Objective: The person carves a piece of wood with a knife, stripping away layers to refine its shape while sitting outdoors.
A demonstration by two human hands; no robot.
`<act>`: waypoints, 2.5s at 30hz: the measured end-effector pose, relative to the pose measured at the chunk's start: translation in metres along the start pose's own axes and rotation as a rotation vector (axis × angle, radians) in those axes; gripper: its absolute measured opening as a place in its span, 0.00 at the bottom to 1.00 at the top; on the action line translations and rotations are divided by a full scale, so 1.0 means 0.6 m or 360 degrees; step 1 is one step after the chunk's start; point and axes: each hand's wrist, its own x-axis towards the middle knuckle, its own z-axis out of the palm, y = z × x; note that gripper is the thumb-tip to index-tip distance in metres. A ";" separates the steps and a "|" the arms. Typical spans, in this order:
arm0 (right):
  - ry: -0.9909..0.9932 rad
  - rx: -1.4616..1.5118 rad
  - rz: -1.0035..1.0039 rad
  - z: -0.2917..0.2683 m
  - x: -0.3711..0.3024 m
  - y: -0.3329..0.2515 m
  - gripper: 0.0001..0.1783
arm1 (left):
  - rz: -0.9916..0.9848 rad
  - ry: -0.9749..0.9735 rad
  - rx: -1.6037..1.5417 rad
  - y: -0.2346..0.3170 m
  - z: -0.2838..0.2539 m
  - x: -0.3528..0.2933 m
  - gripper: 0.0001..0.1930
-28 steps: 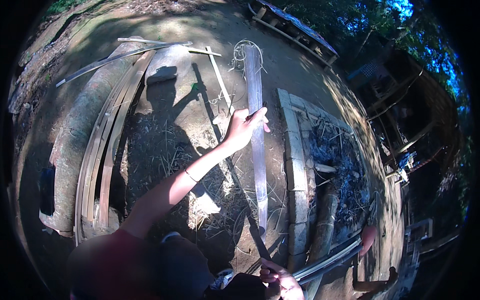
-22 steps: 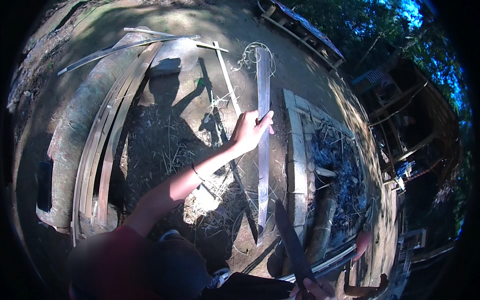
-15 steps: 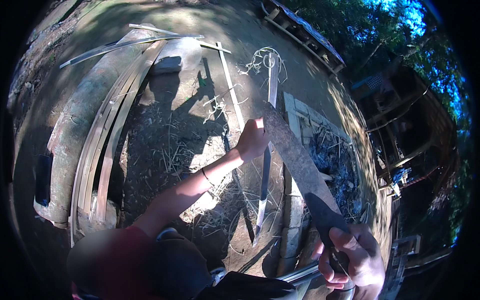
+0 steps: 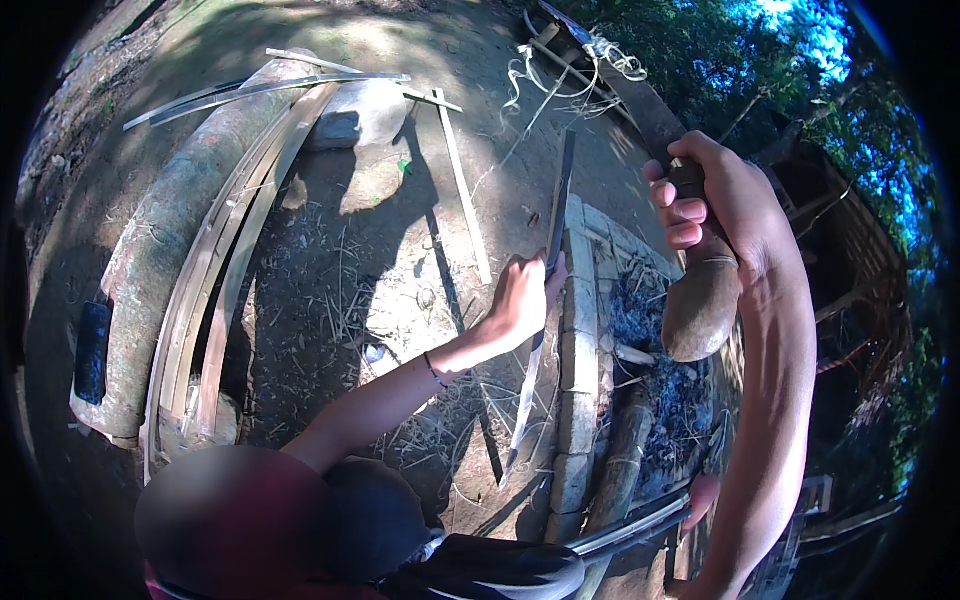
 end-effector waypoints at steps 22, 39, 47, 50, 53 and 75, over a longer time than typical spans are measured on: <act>0.0442 -0.0109 -0.0329 -0.157 -0.048 0.241 0.21 | 0.0106 -0.0063 -0.0813 0.034 -0.083 -0.067 0.18; 0.0123 -0.0464 -0.1175 -0.001 -0.007 0.077 0.18 | 0.0304 -0.0066 -0.0918 0.088 -0.062 -0.099 0.16; 0.0143 -0.0472 -0.1176 0.017 0.038 0.070 0.07 | 0.0209 -0.0116 -0.0883 0.072 -0.086 -0.098 0.18; 0.0295 -0.0516 -0.1210 0.024 0.060 0.051 0.07 | 0.0262 -0.0148 -0.0843 0.077 -0.092 -0.102 0.18; 0.0330 -0.0508 -0.1189 0.032 0.076 0.040 0.11 | 0.0202 -0.0207 -0.0840 0.079 -0.107 -0.103 0.18; 0.0871 -0.1082 -0.1469 -0.008 0.098 0.001 0.22 | 0.0098 -0.0278 -0.1094 0.055 -0.101 -0.099 0.18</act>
